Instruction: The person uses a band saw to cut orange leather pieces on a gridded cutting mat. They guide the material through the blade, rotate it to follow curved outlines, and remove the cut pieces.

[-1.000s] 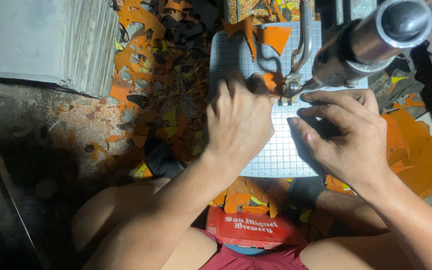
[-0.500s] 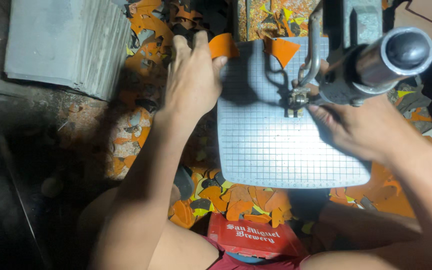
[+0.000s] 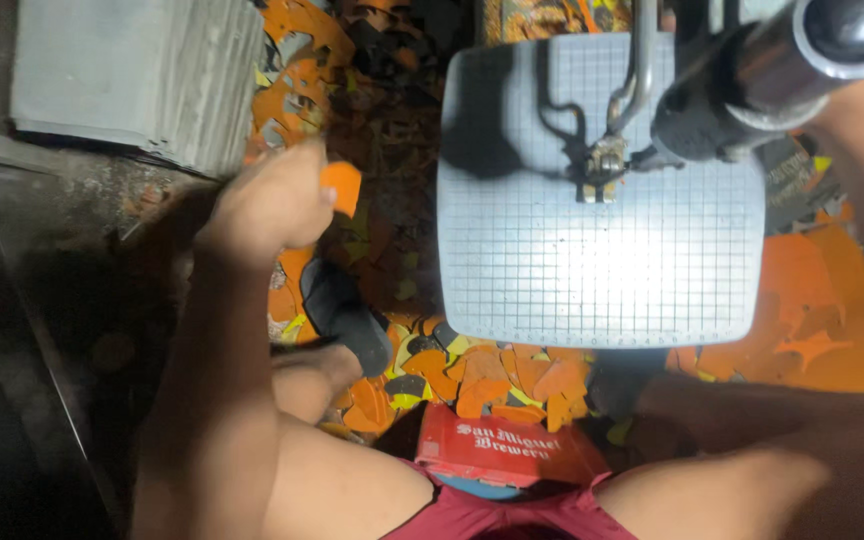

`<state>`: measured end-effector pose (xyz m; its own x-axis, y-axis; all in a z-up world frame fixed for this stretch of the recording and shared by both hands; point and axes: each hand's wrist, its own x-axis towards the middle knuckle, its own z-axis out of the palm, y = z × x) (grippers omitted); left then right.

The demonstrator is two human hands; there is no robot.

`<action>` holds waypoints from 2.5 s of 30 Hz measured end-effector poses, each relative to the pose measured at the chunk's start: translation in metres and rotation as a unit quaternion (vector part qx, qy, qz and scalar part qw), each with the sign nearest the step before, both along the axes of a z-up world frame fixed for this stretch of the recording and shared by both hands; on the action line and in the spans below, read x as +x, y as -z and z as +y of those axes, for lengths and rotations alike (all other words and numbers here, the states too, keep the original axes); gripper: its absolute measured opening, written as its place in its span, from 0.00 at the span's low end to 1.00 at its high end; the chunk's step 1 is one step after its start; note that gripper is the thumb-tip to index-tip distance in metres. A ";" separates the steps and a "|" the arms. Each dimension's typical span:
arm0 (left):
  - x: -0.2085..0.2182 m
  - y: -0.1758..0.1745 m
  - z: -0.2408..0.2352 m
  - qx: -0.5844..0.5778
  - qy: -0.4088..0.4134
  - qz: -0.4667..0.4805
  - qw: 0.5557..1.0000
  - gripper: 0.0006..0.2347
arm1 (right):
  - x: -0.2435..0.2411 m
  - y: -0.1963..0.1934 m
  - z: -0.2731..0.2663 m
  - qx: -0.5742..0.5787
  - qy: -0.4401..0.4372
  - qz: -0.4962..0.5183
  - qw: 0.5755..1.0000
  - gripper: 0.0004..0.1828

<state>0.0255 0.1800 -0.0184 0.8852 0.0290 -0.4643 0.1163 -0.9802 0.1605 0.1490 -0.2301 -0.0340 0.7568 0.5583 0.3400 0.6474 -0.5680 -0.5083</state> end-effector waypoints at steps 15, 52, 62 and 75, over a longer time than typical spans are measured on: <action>-0.127 0.179 -0.096 -0.031 0.149 0.317 0.936 0.20 | -0.188 0.265 -0.155 0.302 0.339 0.566 0.688 0.20; -0.137 0.038 -0.023 -0.063 0.103 0.160 0.980 0.26 | -0.302 0.319 -0.043 -0.060 0.718 0.421 0.551 0.45; -0.092 0.013 -0.063 -0.008 0.132 0.235 0.963 0.21 | -0.270 0.315 -0.085 -0.095 0.529 0.414 0.734 0.42; -0.117 -0.008 -0.066 -0.042 0.162 0.202 0.965 0.25 | -0.258 0.291 -0.184 -0.102 0.558 0.374 0.733 0.39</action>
